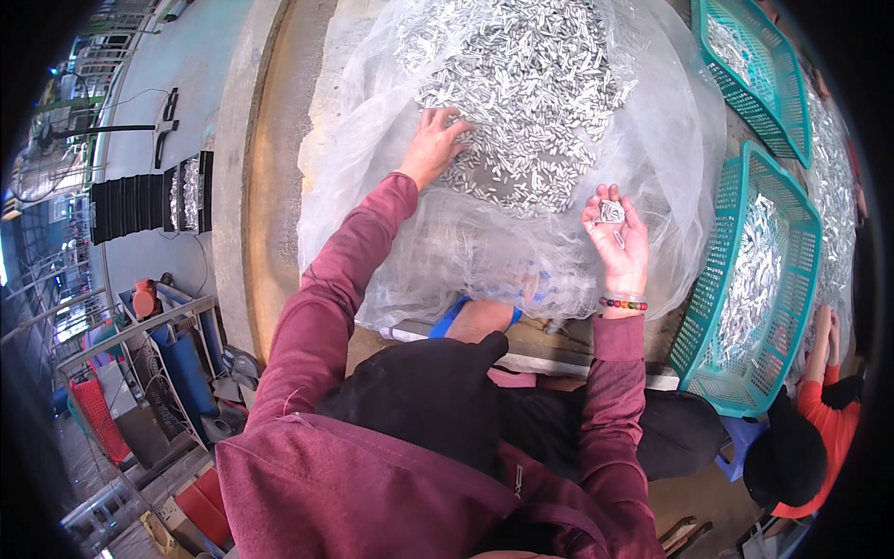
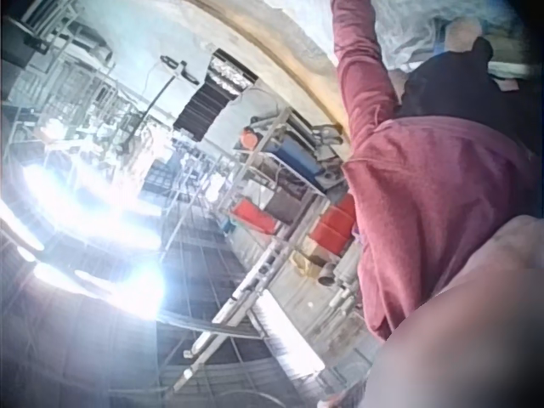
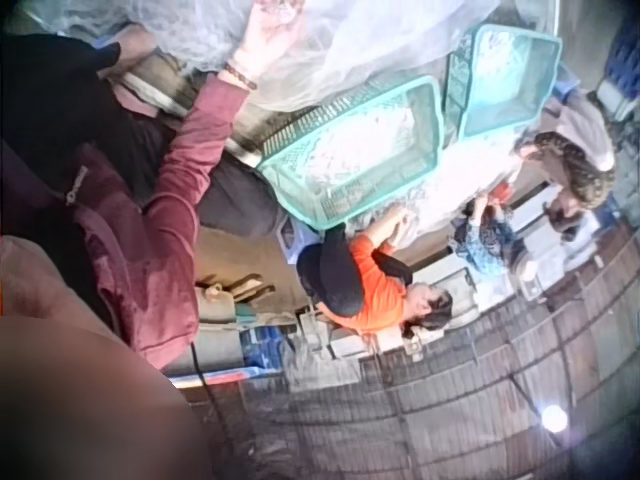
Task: The person sorts small silver fish by hand from a large pile on a white sheet into green plastic baskets. They repeatedly pick up handfuls, separate individual fish, and place them into the baskets while seated at a low table.
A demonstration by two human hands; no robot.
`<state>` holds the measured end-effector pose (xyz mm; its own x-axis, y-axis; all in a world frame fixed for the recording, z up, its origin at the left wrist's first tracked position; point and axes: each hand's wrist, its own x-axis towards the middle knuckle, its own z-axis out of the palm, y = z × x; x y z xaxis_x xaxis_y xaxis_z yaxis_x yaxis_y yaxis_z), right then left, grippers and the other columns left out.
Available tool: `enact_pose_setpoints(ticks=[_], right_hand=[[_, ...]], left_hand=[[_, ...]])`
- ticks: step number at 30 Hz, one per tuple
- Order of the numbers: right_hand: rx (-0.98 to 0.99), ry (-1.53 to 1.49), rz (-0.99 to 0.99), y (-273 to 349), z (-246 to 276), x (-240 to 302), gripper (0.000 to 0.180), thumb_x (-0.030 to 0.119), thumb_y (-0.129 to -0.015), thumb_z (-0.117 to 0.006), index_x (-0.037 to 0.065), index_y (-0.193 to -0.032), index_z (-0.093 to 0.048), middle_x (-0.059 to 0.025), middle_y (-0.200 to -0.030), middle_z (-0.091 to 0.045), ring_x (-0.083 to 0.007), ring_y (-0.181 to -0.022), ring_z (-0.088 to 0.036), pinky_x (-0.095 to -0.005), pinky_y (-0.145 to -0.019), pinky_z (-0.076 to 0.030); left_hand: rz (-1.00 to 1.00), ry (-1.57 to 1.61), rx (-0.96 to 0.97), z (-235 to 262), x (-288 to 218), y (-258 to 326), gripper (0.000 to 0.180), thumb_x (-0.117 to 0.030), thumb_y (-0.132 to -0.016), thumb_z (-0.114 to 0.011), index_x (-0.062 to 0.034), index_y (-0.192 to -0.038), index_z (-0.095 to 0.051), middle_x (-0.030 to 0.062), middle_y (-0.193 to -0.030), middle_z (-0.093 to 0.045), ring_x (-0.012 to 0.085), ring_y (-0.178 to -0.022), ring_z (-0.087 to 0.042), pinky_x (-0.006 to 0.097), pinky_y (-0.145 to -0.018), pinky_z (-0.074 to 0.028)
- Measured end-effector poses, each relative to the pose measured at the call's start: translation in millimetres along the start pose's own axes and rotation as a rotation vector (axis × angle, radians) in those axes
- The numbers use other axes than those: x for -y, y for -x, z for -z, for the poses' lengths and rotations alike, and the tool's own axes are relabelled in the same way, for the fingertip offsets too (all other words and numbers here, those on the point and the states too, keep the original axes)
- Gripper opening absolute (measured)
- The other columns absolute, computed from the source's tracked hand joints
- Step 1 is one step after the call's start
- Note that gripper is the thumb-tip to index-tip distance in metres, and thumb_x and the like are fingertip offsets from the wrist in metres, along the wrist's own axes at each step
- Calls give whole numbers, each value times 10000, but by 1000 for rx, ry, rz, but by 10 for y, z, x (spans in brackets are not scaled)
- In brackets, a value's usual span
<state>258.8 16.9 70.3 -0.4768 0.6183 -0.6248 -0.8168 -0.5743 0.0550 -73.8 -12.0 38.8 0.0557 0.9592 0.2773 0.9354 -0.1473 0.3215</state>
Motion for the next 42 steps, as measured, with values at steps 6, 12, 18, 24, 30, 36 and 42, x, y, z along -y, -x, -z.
enact_pose_setpoints(ticks=[6, 12, 18, 24, 30, 36, 42], right_hand=[[228, -36, -187, -12, -72, -155, 281, 280, -976, -461, 55, -809, -447, -58, -743, -401, -128, -613, -336, -208, -401, -265], [182, 301, -85, -17, -138, -121, 325, 287, -968, -495, 76, -735, -414, -41, -716, -403, -100, -571, -356, -182, -382, -243], [133, 898, 83, -433, -221, -207, 270, 288, -955, -530, 73, -797, -489, 26, -538, -396, -74, -425, -379, -187, -354, -235], [-25, 2064, 470, -883, -245, -449, 402, 371, -834, -666, -14, -721, -629, -107, -631, -610, -250, -581, -587, -383, -554, -450], [-19, 2630, 655, -888, -146, -653, 273, 273, -797, -666, 1, -799, -649, -216, -791, -650, -384, -797, -638, -471, -686, -497], [76, 2632, 671, -905, -39, -664, 271, 225, -751, -696, 4, -884, -610, -216, -830, -644, -390, -817, -626, -472, -697, -496], [32, 2630, 707, -909, -47, -555, 184, 184, -770, -650, 10, -826, -637, -205, -831, -651, -368, -808, -636, -448, -694, -496]], left_hand=[[-70, -22, 282, -330, -393, -56, 165, -204, -791, -646, -97, -916, -643, 64, -927, -570, 249, -957, -565, 358, -768, -501], [-20, -73, 389, -411, -477, -160, 162, -199, -783, -637, -48, -835, -609, 96, -909, -553, 272, -927, -583, 392, -754, -500], [625, 573, 392, -146, -333, -258, 201, -191, -721, -746, -36, -759, -624, 83, -658, -645, 181, -572, -652, 308, -579, -511], [445, 454, 438, -140, -252, -173, 242, -149, -671, -791, -65, -845, -645, 39, -685, -645, 149, -657, -637, 311, -644, -512], [150, -35, 447, -334, -456, -76, 168, 15, -704, -621, -37, -861, -655, 178, -916, -607, 327, -857, -630, 402, -726, -523], [-21, -2, 355, -443, -495, 13, 125, 25, -708, -575, 36, -829, -602, 214, -927, -564, 367, -908, -600, 435, -731, -512], [71, 316, 395, -379, -315, -132, 144, -98, -779, -590, 26, -836, -637, 186, -876, -624, 306, -829, -640, 393, -747, -513]])
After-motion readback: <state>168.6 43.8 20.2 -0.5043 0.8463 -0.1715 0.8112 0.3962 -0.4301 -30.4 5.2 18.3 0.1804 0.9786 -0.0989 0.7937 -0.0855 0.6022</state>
